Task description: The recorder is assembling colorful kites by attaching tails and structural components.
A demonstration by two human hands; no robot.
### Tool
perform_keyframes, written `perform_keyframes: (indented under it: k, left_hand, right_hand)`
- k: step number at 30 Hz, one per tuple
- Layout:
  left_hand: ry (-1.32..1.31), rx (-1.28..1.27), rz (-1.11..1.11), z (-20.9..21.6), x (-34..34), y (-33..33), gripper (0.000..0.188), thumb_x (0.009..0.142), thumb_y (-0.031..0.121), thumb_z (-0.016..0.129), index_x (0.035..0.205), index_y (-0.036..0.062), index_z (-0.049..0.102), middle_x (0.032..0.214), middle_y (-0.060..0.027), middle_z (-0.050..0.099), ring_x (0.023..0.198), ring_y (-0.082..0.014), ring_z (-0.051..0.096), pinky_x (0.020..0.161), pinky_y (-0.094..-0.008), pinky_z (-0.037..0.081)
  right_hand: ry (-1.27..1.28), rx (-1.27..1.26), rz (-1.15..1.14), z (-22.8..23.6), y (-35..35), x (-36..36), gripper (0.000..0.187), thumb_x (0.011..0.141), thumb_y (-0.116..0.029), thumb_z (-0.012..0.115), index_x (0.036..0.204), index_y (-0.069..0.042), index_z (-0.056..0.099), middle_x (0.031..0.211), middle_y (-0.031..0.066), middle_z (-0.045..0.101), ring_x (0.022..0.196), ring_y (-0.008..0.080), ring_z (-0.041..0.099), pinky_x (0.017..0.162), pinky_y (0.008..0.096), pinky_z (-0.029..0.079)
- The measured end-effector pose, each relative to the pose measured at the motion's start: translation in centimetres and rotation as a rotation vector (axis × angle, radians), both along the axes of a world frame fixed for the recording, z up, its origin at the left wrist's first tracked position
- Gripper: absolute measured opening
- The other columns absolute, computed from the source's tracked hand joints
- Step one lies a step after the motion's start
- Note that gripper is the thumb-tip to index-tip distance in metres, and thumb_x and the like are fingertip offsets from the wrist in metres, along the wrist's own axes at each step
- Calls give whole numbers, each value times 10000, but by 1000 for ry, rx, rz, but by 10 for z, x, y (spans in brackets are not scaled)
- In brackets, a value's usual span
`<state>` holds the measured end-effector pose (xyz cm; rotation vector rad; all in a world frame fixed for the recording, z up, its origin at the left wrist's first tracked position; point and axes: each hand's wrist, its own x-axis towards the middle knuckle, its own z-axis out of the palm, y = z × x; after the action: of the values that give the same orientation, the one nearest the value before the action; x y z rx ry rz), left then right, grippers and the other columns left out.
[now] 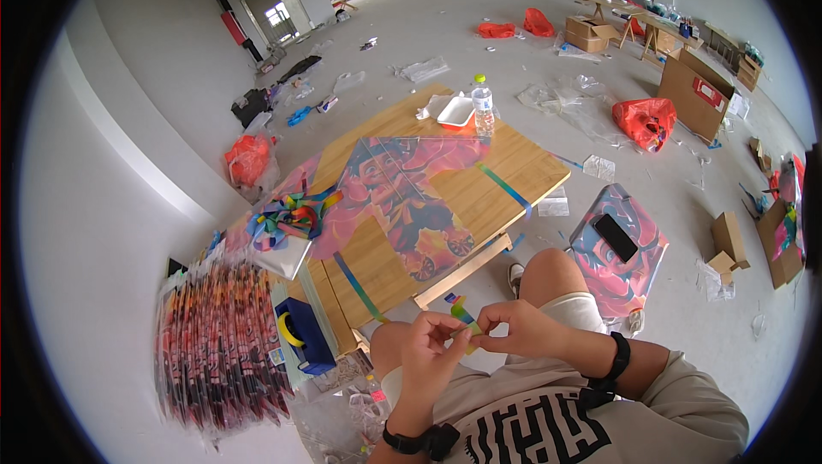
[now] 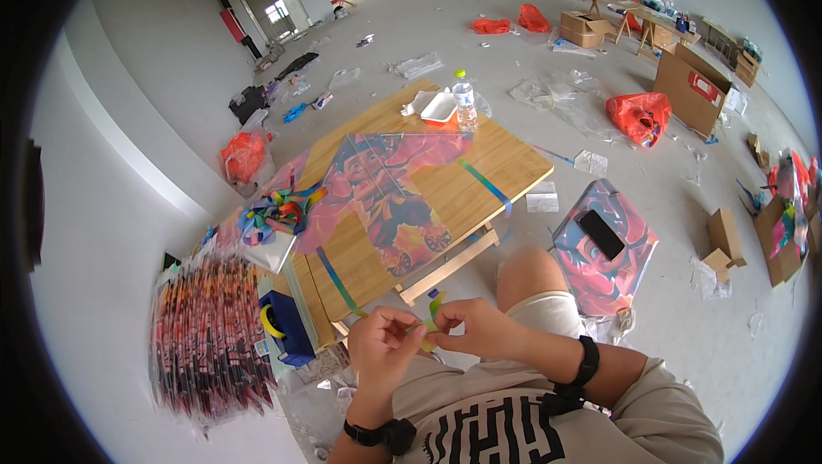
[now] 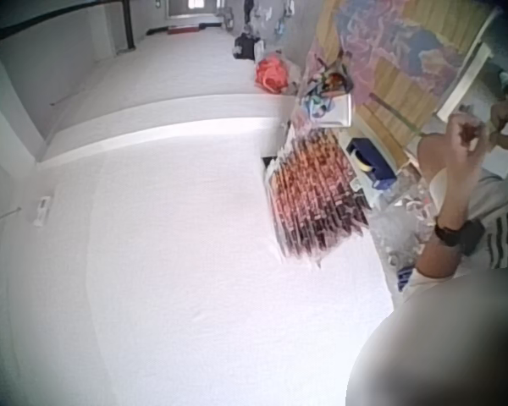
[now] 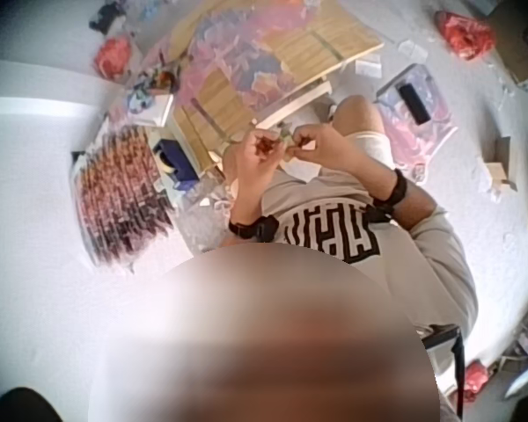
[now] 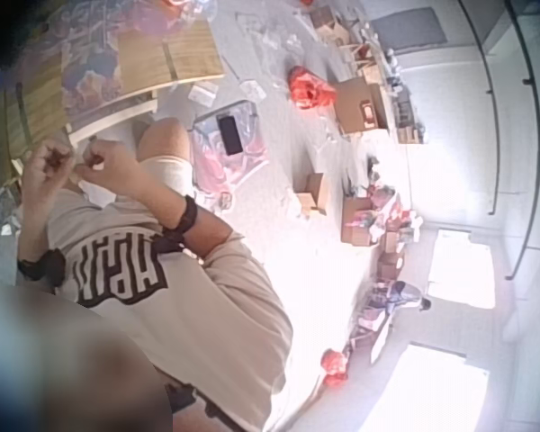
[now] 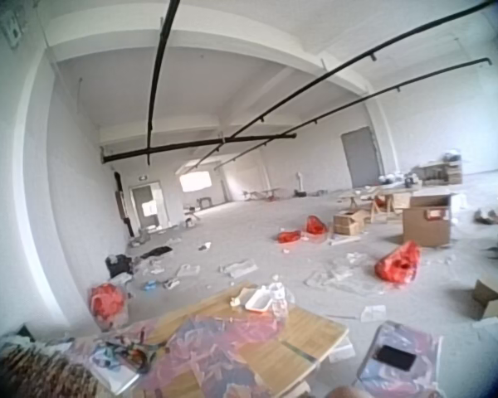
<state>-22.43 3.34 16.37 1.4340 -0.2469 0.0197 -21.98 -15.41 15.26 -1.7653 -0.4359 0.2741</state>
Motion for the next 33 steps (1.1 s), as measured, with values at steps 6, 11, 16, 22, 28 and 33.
perform_keyframes:
  k: [6, 11, 16, 22, 28, 33]
  left_hand:
    - [46, 106, 66, 7, 1, 4, 48, 895, 13, 658, 899, -18, 622, 808, -37, 656, 727, -49, 581, 644, -170, 428]
    - [33, 106, 83, 5, 2, 5, 68, 938, 42, 615, 915, -19, 638, 829, -47, 664, 767, -72, 600, 693, -192, 449]
    - [90, -8, 53, -1, 4, 10, 167, 979, 99, 562, 927, -28, 658, 863, -59, 681, 773, -105, 619, 729, -231, 475]
    - [61, 93, 75, -5, 6, 11, 97, 921, 54, 647, 950, -33, 678, 848, -54, 693, 780, -82, 621, 728, -207, 488]
    - [12, 104, 150, -18, 8, 7, 166, 836, -14, 728, 994, -32, 682, 843, -53, 691, 715, -62, 604, 654, -174, 471]
    - [100, 35, 68, -22, 10, 10, 263, 853, -3, 717, 1103, -28, 640, 871, -36, 669, 737, -52, 600, 663, -175, 474]
  right_hand:
    - [16, -22, -2, -3, -1, 1, 214, 855, -183, 744, 846, -16, 610, 748, 47, 637, 717, 119, 588, 695, 284, 480]
    - [12, 30, 15, -11, -1, 2, 199, 857, -160, 741, 876, -7, 616, 794, 43, 649, 734, 117, 594, 718, 283, 496]
    - [143, 98, 32, -12, -1, 2, 201, 863, -115, 733, 989, 14, 644, 859, 35, 662, 781, 97, 623, 774, 252, 519]
    - [154, 114, 44, -21, -2, 4, 240, 871, -121, 724, 1053, 19, 653, 898, 46, 689, 795, 95, 638, 772, 248, 518]
    - [156, 69, 48, -23, -2, 8, 262, 873, -154, 725, 1056, 20, 656, 897, 60, 697, 807, 91, 646, 766, 245, 513]
    - [166, 56, 71, -29, -3, 8, 260, 871, -164, 725, 1034, 25, 653, 886, 60, 697, 806, 85, 650, 757, 239, 512]
